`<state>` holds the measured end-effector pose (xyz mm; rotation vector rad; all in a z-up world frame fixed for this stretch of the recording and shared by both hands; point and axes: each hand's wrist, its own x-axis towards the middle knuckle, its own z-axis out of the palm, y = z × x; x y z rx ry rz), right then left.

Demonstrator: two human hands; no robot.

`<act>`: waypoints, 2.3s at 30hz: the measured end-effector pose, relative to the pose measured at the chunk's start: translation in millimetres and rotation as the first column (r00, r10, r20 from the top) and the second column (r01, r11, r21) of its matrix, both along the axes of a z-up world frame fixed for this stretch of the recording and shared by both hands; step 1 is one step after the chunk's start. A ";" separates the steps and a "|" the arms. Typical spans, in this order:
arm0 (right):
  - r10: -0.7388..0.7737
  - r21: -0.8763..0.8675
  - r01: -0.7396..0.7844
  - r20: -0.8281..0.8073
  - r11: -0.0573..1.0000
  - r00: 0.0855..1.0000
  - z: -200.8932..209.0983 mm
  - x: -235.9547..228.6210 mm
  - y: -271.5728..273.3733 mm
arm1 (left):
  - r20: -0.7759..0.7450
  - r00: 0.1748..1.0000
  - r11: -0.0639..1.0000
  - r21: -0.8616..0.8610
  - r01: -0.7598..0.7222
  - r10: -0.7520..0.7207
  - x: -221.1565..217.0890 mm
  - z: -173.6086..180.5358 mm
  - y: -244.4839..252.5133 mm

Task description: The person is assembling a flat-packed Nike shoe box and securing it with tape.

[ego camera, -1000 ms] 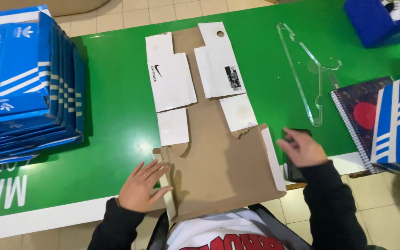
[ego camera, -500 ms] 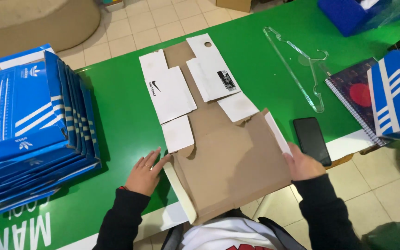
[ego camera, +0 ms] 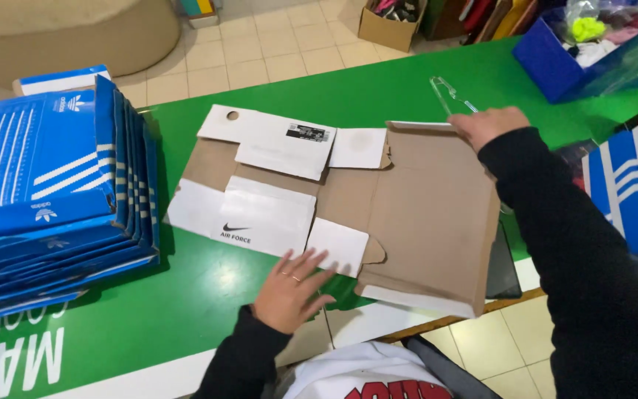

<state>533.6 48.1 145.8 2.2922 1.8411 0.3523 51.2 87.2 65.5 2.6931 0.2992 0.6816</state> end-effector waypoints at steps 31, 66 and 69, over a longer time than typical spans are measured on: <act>0.438 0.066 -0.508 -0.610 0.859 0.660 -156.1 -322.7 249.1 | -0.455 0.442 0.292 -0.363 -0.885 0.773 -189.9 -34.7 -51.9; 0.619 0.302 -0.569 -0.101 0.765 0.779 -158.7 -88.2 -113.3 | -0.362 0.642 0.682 -0.025 -0.731 0.676 -81.3 -57.1 182.1; 0.449 0.191 -0.438 -0.016 0.878 0.893 -141.9 -72.6 -113.1 | -0.363 0.669 0.527 -0.419 -0.739 0.649 -116.5 -70.4 168.2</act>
